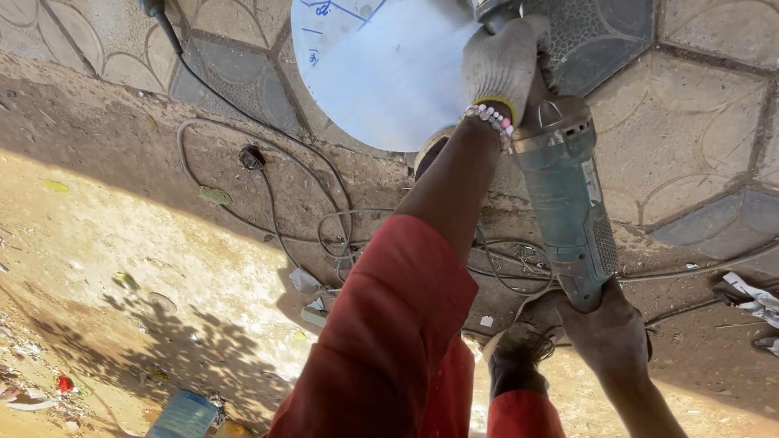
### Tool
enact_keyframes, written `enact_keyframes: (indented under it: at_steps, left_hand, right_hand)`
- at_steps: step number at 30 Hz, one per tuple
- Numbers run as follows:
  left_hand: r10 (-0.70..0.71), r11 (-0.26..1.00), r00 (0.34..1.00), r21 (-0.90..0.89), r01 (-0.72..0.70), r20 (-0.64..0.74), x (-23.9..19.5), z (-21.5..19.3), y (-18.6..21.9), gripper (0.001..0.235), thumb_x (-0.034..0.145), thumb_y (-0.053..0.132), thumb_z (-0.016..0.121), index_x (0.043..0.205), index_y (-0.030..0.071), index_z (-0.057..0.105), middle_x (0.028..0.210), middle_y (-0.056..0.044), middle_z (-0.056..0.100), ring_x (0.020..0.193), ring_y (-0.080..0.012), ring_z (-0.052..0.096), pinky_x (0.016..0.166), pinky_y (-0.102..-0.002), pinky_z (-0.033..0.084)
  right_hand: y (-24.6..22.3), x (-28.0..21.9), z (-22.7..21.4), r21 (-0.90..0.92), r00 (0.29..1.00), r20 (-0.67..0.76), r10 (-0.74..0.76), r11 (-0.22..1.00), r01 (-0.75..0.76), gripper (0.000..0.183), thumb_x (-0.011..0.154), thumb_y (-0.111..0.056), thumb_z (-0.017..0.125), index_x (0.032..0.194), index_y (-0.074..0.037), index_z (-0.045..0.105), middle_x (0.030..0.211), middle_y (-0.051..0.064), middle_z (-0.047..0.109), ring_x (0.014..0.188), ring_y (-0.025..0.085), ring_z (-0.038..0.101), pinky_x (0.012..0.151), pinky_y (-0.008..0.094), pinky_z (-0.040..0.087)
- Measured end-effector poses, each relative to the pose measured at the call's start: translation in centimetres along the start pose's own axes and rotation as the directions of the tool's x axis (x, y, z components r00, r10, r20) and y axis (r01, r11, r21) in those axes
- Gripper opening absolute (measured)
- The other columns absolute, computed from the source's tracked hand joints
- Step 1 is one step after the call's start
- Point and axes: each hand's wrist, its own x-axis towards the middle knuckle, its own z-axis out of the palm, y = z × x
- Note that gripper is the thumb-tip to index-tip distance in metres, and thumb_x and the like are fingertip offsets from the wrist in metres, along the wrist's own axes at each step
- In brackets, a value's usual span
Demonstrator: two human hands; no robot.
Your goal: Polishing a circular metal plate using a handheld power polisher on a tiled floor.
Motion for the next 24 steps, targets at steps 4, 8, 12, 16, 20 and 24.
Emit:
enact_keyframes:
  at_steps: [4,8,12,16,20,24]
  left_hand:
    - [0.023,0.999,1.0,0.035,-0.023,0.008,-1.1,0.5,1.1,0.02,0.101,0.01,0.082,0.117,0.0,0.076,0.08,-0.014,0.074,0.061,-0.0265,0.066,0.055,-0.044,0.058]
    - [0.116,0.992,0.993,0.053,-0.114,-0.029,0.8,-1.5,-0.3,0.012,0.087,0.006,0.078,0.094,0.008,0.068,0.074,-0.007,0.063,0.064,-0.0208,0.056,0.057,-0.047,0.042]
    - [0.05,0.998,0.997,-0.046,-0.052,-0.051,1.1,-4.2,0.3,0.011,0.09,0.003,0.075,0.101,-0.001,0.073,0.076,-0.015,0.072,0.061,-0.0286,0.066,0.055,-0.05,0.057]
    - [-0.09,0.995,0.976,-0.054,0.08,-0.2,0.8,-9.6,0.5,0.039,0.1,0.007,0.079,0.139,0.005,0.074,0.102,-0.009,0.075,0.086,-0.0255,0.073,0.079,-0.047,0.067]
    - [-0.133,0.99,0.951,-0.089,0.112,-0.28,-1.1,-15.1,1.6,0.031,0.103,0.003,0.078,0.133,0.01,0.073,0.119,-0.011,0.076,0.106,-0.0283,0.077,0.101,-0.053,0.07]
    - [-0.072,0.975,0.926,-0.221,-0.013,-0.371,-1.4,-20.4,0.5,0.013,0.09,-0.004,0.075,0.097,0.003,0.065,0.084,-0.015,0.064,0.07,-0.0314,0.07,0.072,-0.046,0.062]
  right_hand:
    - [1.0,0.5,1.1,0.045,0.993,-0.052,-0.11,0.993,0.112,0.051,0.103,-0.029,0.08,0.15,-0.01,0.071,0.105,0.018,0.092,0.087,0.045,0.091,0.076,0.063,0.082]
    - [1.3,1.3,3.0,0.062,0.989,-0.068,-0.131,0.989,0.135,0.051,0.101,-0.033,0.081,0.146,-0.011,0.073,0.11,0.017,0.095,0.091,0.046,0.092,0.081,0.064,0.079]
    - [2.6,2.5,5.0,-0.013,0.957,-0.112,-0.268,0.963,0.268,0.058,0.102,-0.033,0.084,0.151,-0.005,0.068,0.112,0.024,0.094,0.092,0.054,0.093,0.08,0.069,0.081]
    - [3.1,1.9,5.8,-0.181,0.9,-0.065,-0.431,0.892,0.414,0.07,0.103,-0.04,0.085,0.16,-0.005,0.063,0.102,0.019,0.094,0.08,0.043,0.095,0.067,0.057,0.084]
    - [-3.3,-1.8,3.6,-0.122,0.966,0.169,-0.198,0.968,0.22,0.085,0.106,-0.049,0.078,0.185,-0.032,0.052,0.14,0.015,0.094,0.127,0.051,0.091,0.117,0.069,0.073]
    - [-2.9,0.3,7.0,-0.182,0.914,0.236,-0.331,0.908,0.376,0.071,0.096,-0.061,0.079,0.153,-0.019,0.069,0.129,0.02,0.095,0.124,0.052,0.09,0.115,0.07,0.068]
